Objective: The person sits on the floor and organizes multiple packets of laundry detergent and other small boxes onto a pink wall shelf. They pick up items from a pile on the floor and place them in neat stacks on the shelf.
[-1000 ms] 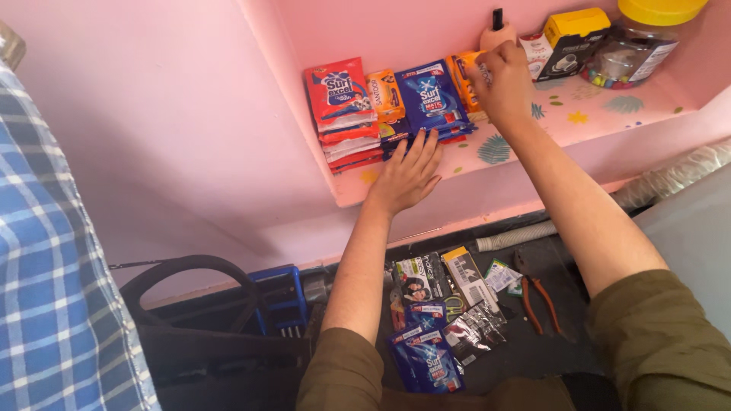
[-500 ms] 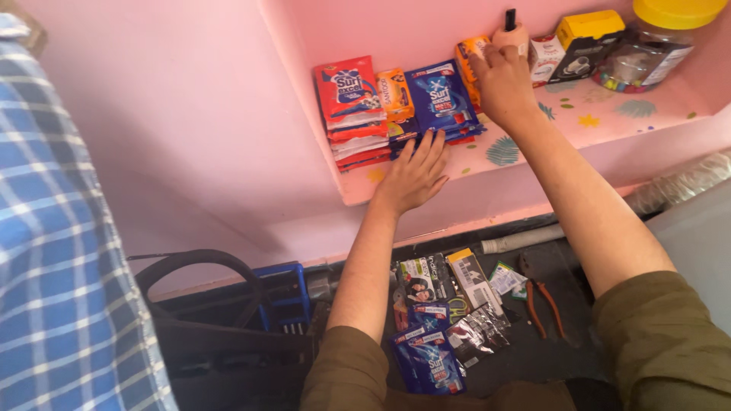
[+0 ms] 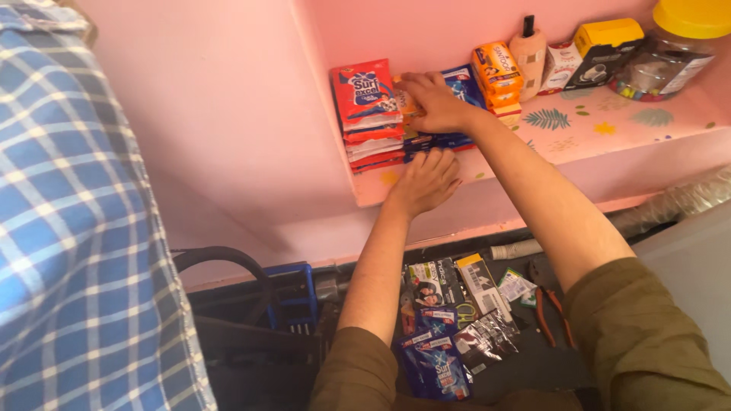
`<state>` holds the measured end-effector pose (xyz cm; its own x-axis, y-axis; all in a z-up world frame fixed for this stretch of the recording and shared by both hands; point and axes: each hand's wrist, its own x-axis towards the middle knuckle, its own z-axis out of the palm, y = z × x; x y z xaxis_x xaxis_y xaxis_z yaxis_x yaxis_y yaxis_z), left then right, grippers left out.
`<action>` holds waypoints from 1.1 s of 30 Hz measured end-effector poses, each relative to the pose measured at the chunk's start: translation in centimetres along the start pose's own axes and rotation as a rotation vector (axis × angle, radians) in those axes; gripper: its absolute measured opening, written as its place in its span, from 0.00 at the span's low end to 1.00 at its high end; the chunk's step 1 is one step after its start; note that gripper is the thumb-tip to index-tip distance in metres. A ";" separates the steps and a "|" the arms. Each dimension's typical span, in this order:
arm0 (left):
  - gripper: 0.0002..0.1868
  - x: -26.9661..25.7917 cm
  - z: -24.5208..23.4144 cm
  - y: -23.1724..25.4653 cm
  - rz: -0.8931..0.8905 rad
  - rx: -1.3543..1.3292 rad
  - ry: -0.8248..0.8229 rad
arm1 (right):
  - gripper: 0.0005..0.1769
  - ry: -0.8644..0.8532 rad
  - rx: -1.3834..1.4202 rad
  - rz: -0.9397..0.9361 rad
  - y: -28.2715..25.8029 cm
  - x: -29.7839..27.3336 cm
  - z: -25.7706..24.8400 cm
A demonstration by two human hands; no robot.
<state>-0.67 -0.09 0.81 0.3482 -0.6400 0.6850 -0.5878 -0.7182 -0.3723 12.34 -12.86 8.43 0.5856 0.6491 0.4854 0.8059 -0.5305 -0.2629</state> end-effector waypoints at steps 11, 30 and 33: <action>0.23 0.2 -0.5 -0.2 0.032 0.048 -0.041 | 0.63 -0.359 -0.190 0.137 -0.5 3.2 -1.5; 0.26 0.5 -0.9 -0.1 0.003 0.043 -0.048 | 0.46 0.131 -0.271 0.138 -5.8 -0.7 -3.2; 0.25 0.4 -1.1 -0.1 0.001 0.017 -0.062 | 0.54 -0.051 -0.158 0.219 -4.6 -0.7 -3.7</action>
<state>-1.29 -0.01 1.85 0.3924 -0.6562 0.6446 -0.5760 -0.7216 -0.3839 7.86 -12.87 12.36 0.7512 0.5344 0.3876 0.6386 -0.7369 -0.2216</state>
